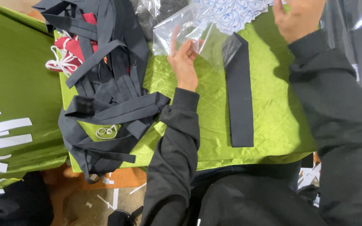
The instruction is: Folding long fabric belts and inserting them into clear plastic packaging sleeves at a factory workstation.
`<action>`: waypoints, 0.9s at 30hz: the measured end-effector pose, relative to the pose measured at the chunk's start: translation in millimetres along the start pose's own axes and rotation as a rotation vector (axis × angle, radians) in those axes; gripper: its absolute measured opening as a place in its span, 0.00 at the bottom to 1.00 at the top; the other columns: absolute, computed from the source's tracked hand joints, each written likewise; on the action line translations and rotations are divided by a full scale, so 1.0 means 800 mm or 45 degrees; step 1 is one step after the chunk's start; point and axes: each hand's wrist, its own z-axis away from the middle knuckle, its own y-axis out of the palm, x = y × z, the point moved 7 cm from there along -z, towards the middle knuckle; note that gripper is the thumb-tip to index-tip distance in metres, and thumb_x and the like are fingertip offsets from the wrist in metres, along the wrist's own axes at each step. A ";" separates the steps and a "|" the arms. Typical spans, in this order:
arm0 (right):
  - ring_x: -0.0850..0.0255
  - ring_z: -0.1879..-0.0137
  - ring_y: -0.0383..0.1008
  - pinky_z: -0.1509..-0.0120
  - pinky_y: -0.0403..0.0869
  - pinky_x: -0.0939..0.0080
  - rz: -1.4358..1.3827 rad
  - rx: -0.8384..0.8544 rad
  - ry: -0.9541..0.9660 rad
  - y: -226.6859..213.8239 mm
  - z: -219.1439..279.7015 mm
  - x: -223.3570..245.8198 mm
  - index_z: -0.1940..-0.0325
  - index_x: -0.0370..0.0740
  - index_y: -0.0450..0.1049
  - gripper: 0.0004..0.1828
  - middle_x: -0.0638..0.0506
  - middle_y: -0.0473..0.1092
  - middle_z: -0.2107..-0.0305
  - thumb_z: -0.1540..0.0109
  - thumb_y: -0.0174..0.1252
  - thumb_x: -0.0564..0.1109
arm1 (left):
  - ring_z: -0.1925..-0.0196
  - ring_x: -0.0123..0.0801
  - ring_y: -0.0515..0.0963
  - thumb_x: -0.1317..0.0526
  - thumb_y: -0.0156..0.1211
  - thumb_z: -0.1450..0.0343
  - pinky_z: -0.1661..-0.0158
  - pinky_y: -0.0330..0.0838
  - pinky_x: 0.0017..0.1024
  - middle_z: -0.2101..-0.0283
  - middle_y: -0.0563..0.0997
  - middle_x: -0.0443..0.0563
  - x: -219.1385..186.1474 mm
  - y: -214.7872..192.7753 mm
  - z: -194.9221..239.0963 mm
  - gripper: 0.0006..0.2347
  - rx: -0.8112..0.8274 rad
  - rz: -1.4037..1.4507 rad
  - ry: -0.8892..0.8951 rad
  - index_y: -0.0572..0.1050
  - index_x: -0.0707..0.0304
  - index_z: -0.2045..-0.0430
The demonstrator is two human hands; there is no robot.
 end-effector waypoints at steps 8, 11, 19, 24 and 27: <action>0.54 0.61 0.72 0.64 0.69 0.57 -0.318 0.263 -0.468 -0.089 0.015 0.159 0.61 0.44 0.74 0.09 0.47 0.72 0.62 0.27 0.65 0.41 | 0.63 0.38 0.82 0.70 0.56 0.24 0.58 0.83 0.37 0.56 0.85 0.68 -0.011 -0.005 -0.003 0.24 -0.018 -0.006 0.052 0.62 0.66 0.29; 0.53 0.54 0.75 0.52 0.76 0.55 -0.516 0.432 -0.363 -0.084 0.015 0.152 0.52 0.42 0.82 0.11 0.48 0.76 0.57 0.27 0.63 0.50 | 0.64 0.43 0.86 0.68 0.57 0.23 0.59 0.84 0.35 0.53 0.85 0.70 -0.007 -0.003 -0.004 0.26 0.074 -0.012 0.053 0.59 0.64 0.28; 0.47 0.41 0.74 0.46 0.77 0.51 -1.355 0.655 0.598 -0.092 -0.044 0.134 0.25 0.31 0.57 0.30 0.34 0.71 0.40 0.27 0.59 0.45 | 0.53 0.40 0.87 0.66 0.64 0.22 0.56 0.83 0.32 0.50 0.85 0.60 0.018 0.032 0.016 0.33 0.643 0.270 -0.205 0.52 0.53 0.22; 0.59 0.52 0.78 0.45 0.79 0.59 -2.007 0.475 0.832 -0.069 -0.050 0.148 0.35 0.38 0.60 0.23 0.44 0.75 0.56 0.29 0.62 0.32 | 0.49 0.47 0.88 0.68 0.62 0.21 0.51 0.87 0.39 0.40 0.80 0.73 0.009 0.049 0.030 0.30 0.696 0.034 -0.156 0.56 0.51 0.24; 0.60 0.57 0.79 0.49 0.83 0.61 -2.057 0.343 0.946 -0.074 -0.054 0.135 0.42 0.39 0.65 0.15 0.48 0.74 0.61 0.28 0.62 0.33 | 0.51 0.37 0.88 0.71 0.61 0.21 0.51 0.86 0.34 0.41 0.83 0.67 0.003 0.048 0.029 0.29 0.631 -0.045 -0.059 0.58 0.51 0.24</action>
